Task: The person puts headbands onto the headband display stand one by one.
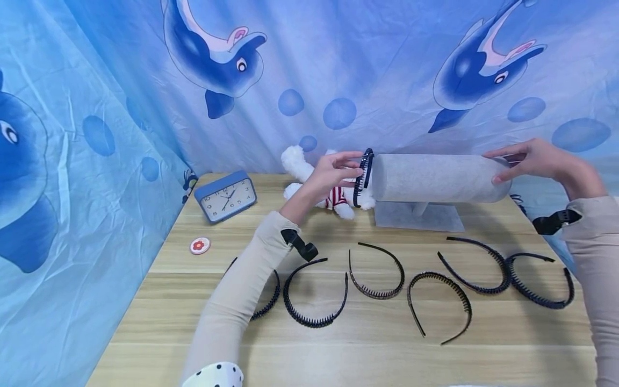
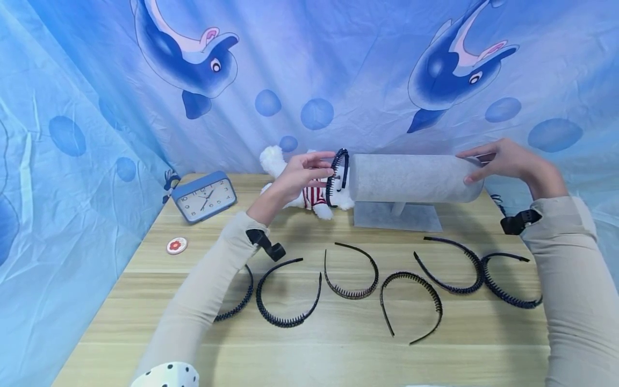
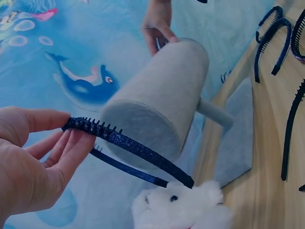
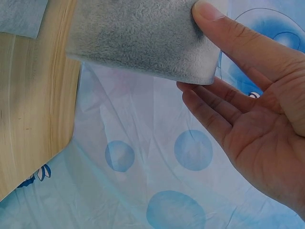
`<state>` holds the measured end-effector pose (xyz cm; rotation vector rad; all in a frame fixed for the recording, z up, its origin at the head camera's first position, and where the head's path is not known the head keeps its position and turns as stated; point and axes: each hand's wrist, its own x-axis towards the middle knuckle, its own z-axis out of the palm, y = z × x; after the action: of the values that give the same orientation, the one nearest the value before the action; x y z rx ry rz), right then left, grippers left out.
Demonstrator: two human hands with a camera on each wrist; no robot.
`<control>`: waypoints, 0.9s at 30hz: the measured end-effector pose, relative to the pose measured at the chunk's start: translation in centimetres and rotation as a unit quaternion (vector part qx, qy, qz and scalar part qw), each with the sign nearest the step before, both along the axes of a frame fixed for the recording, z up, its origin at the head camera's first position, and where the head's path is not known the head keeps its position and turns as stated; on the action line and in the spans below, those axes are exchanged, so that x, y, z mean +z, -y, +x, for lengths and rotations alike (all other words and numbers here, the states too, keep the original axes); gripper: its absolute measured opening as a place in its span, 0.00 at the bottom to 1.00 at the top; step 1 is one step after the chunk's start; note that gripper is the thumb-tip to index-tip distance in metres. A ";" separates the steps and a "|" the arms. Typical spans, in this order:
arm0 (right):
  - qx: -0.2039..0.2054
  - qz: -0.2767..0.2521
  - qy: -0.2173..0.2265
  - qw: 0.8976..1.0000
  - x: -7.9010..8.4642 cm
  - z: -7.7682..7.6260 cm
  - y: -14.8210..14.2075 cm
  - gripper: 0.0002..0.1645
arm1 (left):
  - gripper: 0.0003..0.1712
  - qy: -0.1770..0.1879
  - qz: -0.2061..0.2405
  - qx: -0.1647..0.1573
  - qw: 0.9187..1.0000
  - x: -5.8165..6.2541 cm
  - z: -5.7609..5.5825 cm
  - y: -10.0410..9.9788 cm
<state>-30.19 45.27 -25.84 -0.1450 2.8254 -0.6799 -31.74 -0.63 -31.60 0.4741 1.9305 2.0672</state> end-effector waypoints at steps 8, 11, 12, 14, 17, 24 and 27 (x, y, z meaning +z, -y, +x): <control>0.003 0.002 -0.003 1.000 0.0 0.0 0.1 0.45 | 0.30 0.002 0.030 0.000 1.000 -1.5 -1.1 -1.5; 0.002 0.001 -0.002 1.000 0.0 -0.1 0.0 0.45 | 0.30 0.004 0.041 0.007 0.999 -1.9 -1.3 -1.9; 0.002 0.001 -0.002 1.000 0.0 -0.1 0.0 0.46 | 0.29 0.005 0.044 0.008 0.999 -2.0 -1.3 -2.1; 0.002 0.000 -0.002 1.000 -0.1 -0.2 0.0 0.46 | 0.30 0.007 0.051 0.008 0.999 -2.2 -1.4 -2.3; 0.002 0.001 -0.002 1.000 0.0 -0.2 0.0 0.46 | 0.29 0.011 0.057 0.007 0.998 -2.4 -1.5 -2.7; 0.001 -0.004 -0.001 1.000 0.0 -0.1 -0.1 0.46 | 0.28 0.018 0.070 0.008 0.997 -2.5 -1.6 -3.6; 0.000 -0.005 0.000 1.000 -0.1 -0.1 -0.1 0.45 | 0.28 0.015 0.073 0.009 0.997 -2.3 -1.3 -4.1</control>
<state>-30.28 45.39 -25.92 -0.1479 2.8221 -0.6955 -33.07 3.44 -33.90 0.4552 1.7813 2.2227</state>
